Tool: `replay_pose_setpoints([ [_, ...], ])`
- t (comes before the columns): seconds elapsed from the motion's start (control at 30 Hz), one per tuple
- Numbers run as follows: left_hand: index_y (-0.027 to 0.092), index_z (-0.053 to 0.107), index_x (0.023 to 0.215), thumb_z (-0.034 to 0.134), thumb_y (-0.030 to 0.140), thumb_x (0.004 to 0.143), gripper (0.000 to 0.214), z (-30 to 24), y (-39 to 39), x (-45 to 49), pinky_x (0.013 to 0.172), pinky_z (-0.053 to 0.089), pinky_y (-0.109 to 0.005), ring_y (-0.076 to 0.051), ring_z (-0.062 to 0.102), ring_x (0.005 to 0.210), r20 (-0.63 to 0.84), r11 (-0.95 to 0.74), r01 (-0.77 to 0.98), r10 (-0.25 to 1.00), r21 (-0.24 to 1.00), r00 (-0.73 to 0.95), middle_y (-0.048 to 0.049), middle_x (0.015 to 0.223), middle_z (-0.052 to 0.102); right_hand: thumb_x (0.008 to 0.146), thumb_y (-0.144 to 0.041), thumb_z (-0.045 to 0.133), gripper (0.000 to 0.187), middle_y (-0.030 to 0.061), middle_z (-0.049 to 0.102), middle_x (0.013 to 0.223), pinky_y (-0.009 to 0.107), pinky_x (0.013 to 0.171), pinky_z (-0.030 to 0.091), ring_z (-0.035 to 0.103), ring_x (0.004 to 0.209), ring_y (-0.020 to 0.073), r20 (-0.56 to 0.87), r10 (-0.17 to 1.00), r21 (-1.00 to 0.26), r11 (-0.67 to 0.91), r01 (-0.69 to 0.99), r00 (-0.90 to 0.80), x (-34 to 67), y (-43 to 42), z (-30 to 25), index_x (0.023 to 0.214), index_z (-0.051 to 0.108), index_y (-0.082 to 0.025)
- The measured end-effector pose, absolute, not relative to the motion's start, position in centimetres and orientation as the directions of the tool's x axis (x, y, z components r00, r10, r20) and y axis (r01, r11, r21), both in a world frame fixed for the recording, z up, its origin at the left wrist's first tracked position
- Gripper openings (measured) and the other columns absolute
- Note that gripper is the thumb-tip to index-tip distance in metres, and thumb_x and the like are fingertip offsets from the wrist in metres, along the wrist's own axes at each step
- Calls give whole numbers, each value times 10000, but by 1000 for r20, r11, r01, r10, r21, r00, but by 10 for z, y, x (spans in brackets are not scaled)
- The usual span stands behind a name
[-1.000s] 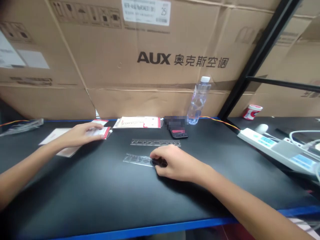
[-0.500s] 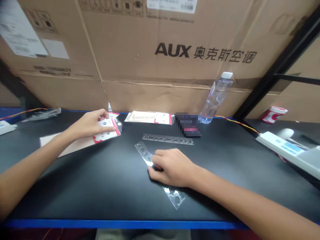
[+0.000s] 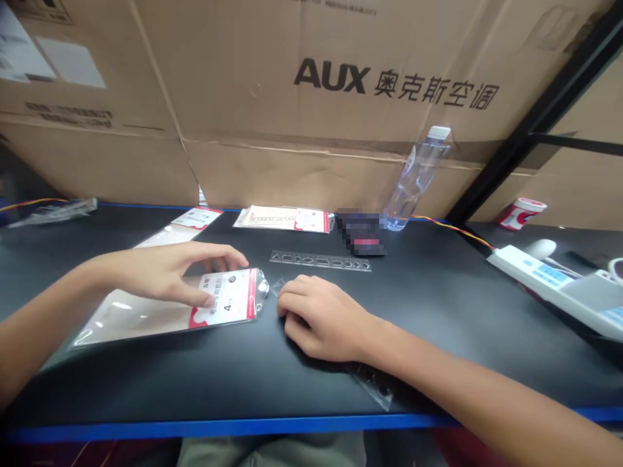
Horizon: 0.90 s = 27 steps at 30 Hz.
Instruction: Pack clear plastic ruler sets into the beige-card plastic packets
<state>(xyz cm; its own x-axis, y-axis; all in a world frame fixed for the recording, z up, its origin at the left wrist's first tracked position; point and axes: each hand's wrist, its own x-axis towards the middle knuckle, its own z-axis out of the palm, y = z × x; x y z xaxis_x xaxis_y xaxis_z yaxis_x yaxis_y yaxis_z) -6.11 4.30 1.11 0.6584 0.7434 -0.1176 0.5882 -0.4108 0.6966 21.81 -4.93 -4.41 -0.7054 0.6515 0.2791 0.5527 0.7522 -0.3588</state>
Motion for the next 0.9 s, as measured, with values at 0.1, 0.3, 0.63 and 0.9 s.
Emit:
replay_pose_setpoints([
  [0.1,327,730,1139,853,331,508,642,9,46,-65,753,517,-285,-283,662,951,-174,-438,662,740,608,649,-46,1074,726,886,-116,491,176,89,655,1046,356,849,485,590,934,214,286,699,-316,715,624,-655,215,-52,-49,986,615,-192],
  [0.3,333,715,1172,828,441,568,624,0,52,-64,819,502,-290,-295,642,1034,-113,-494,705,774,509,624,-45,1172,701,876,-131,492,371,137,569,1307,419,972,434,532,1131,269,287,751,-216,655,724,-594,209,-56,-51,1242,548,-157],
  [0.63,297,631,1316,712,576,700,681,14,52,-80,915,493,-315,-298,610,1133,-217,-530,767,753,362,622,-62,1332,634,861,-149,484,240,110,615,1154,414,911,412,516,993,253,241,736,-214,676,706,-632,212,-48,-46,1088,559,-169],
  [0.9,272,657,1264,677,434,721,568,11,54,-80,861,511,-284,-268,634,1065,-245,-530,768,741,359,626,-65,1282,657,856,-195,524,189,3,505,737,322,747,358,403,725,164,243,734,-279,680,678,-635,214,-47,-47,728,384,-204],
])
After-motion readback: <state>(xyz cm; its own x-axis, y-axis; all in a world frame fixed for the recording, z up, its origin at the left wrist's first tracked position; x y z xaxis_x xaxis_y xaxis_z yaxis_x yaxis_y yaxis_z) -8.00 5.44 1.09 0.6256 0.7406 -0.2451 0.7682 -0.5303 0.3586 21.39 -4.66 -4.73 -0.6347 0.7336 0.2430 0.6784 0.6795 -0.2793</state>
